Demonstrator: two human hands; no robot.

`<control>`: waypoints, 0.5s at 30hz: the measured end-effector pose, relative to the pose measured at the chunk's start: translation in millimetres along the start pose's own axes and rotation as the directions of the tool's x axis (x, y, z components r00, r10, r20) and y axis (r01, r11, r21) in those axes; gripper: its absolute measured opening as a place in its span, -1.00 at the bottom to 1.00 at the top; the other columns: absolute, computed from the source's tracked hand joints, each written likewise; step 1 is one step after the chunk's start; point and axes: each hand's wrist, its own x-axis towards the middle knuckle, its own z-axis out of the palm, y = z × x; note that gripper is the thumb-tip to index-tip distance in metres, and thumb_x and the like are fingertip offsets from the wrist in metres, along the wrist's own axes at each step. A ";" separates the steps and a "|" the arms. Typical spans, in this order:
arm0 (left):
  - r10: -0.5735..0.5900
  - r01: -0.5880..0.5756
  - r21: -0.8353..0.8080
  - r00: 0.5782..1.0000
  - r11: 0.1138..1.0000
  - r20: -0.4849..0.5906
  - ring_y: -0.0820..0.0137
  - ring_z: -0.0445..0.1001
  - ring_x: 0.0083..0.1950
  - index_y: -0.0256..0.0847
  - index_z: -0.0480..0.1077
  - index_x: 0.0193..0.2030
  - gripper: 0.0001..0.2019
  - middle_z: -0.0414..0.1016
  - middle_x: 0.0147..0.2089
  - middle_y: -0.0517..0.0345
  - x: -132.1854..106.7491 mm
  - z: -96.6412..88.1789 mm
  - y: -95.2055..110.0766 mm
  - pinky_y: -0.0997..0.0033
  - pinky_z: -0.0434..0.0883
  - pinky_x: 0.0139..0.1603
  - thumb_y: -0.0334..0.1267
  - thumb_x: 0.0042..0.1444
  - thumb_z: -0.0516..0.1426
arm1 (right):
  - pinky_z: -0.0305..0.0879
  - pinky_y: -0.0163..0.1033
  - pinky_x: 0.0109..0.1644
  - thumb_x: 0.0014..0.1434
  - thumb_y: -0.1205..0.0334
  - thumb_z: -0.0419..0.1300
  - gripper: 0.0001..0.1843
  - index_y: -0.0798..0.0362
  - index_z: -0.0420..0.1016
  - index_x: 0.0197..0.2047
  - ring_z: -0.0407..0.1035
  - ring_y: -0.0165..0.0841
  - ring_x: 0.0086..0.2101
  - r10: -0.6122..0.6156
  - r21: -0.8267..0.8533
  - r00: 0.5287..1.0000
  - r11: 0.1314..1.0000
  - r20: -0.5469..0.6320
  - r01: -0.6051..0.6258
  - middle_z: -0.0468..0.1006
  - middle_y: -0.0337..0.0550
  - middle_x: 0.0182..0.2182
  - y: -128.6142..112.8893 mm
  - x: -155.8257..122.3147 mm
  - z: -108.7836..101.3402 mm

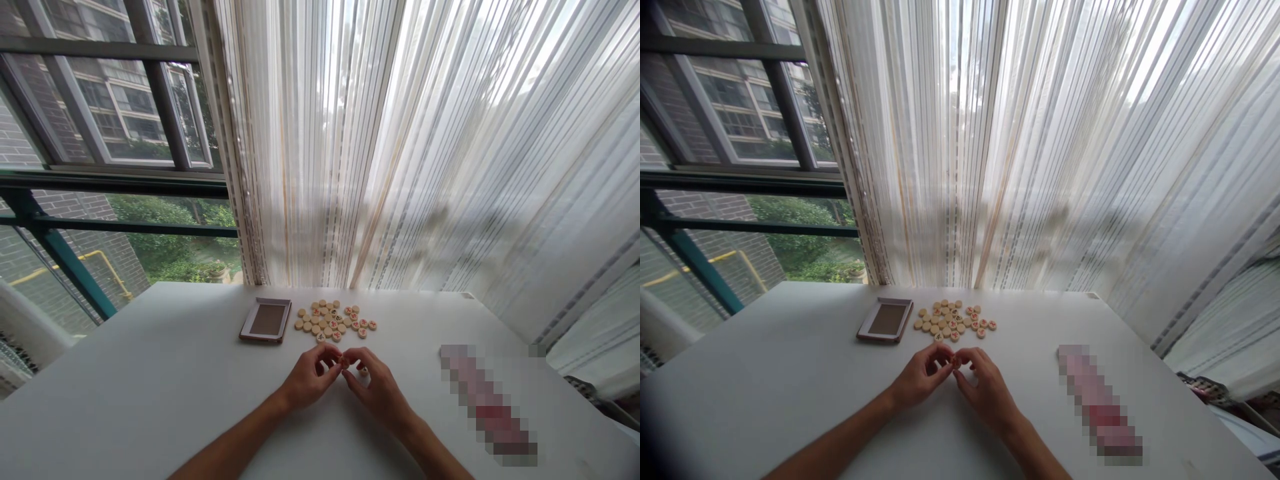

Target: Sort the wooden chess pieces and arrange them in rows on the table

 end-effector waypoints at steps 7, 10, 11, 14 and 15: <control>0.006 -0.006 0.027 1.000 1.000 0.000 0.39 0.46 -0.26 -0.22 0.44 -0.10 -0.78 0.54 -0.18 0.06 -0.8 -0.3 2.1 0.50 0.35 -0.36 -0.15 0.21 0.17 | 0.36 -0.24 -0.17 0.29 0.27 0.13 -0.89 -0.02 0.42 -0.11 0.45 -0.33 -0.24 0.028 0.009 0.999 1.000 -0.019 -0.028 0.54 -0.18 -0.25 -2.3 0.8 -0.4; 0.009 -0.009 0.046 1.000 0.999 0.009 0.39 0.46 -0.26 -0.22 0.44 -0.10 -0.78 0.55 -0.19 0.06 -1.2 -0.7 2.9 0.49 0.35 -0.35 -0.15 0.21 0.17 | 0.35 -0.25 -0.19 0.28 0.23 0.15 -0.91 0.00 0.44 -0.15 0.45 -0.33 -0.28 0.054 0.008 0.998 0.998 -0.026 -0.054 0.55 -0.18 -0.28 -1.5 1.5 0.8; 0.011 -0.011 0.053 1.000 0.999 0.012 0.39 0.47 -0.26 -0.22 0.44 -0.10 -0.78 0.55 -0.19 0.05 -1.4 -0.6 3.0 0.49 0.35 -0.35 -0.14 0.20 0.17 | 0.35 -0.25 -0.19 0.28 0.22 0.16 -0.92 0.00 0.44 -0.17 0.45 -0.33 -0.29 0.065 0.010 0.998 0.998 -0.027 -0.065 0.56 -0.19 -0.29 -1.5 1.7 0.9; 0.020 -0.021 0.074 1.000 0.997 0.021 0.39 0.48 -0.27 -0.23 0.44 -0.09 -0.77 0.55 -0.22 0.06 -2.0 0.3 2.7 0.50 0.35 -0.38 -0.14 0.20 0.17 | 0.34 -0.27 -0.21 0.29 0.18 0.15 -0.89 0.02 0.45 -0.22 0.44 -0.34 -0.32 0.104 0.024 0.994 0.994 -0.030 -0.103 0.57 -0.19 -0.33 -2.6 2.2 0.4; 0.023 -0.025 0.083 0.999 0.996 0.025 0.40 0.48 -0.28 -0.23 0.44 -0.09 -0.76 0.55 -0.23 0.07 -2.4 0.8 2.5 0.50 0.35 -0.39 -0.14 0.20 0.17 | 0.34 -0.27 -0.22 0.29 0.16 0.16 -0.87 0.02 0.45 -0.23 0.44 -0.35 -0.34 0.117 0.032 0.993 0.993 -0.031 -0.116 0.57 -0.20 -0.34 -3.3 2.3 0.1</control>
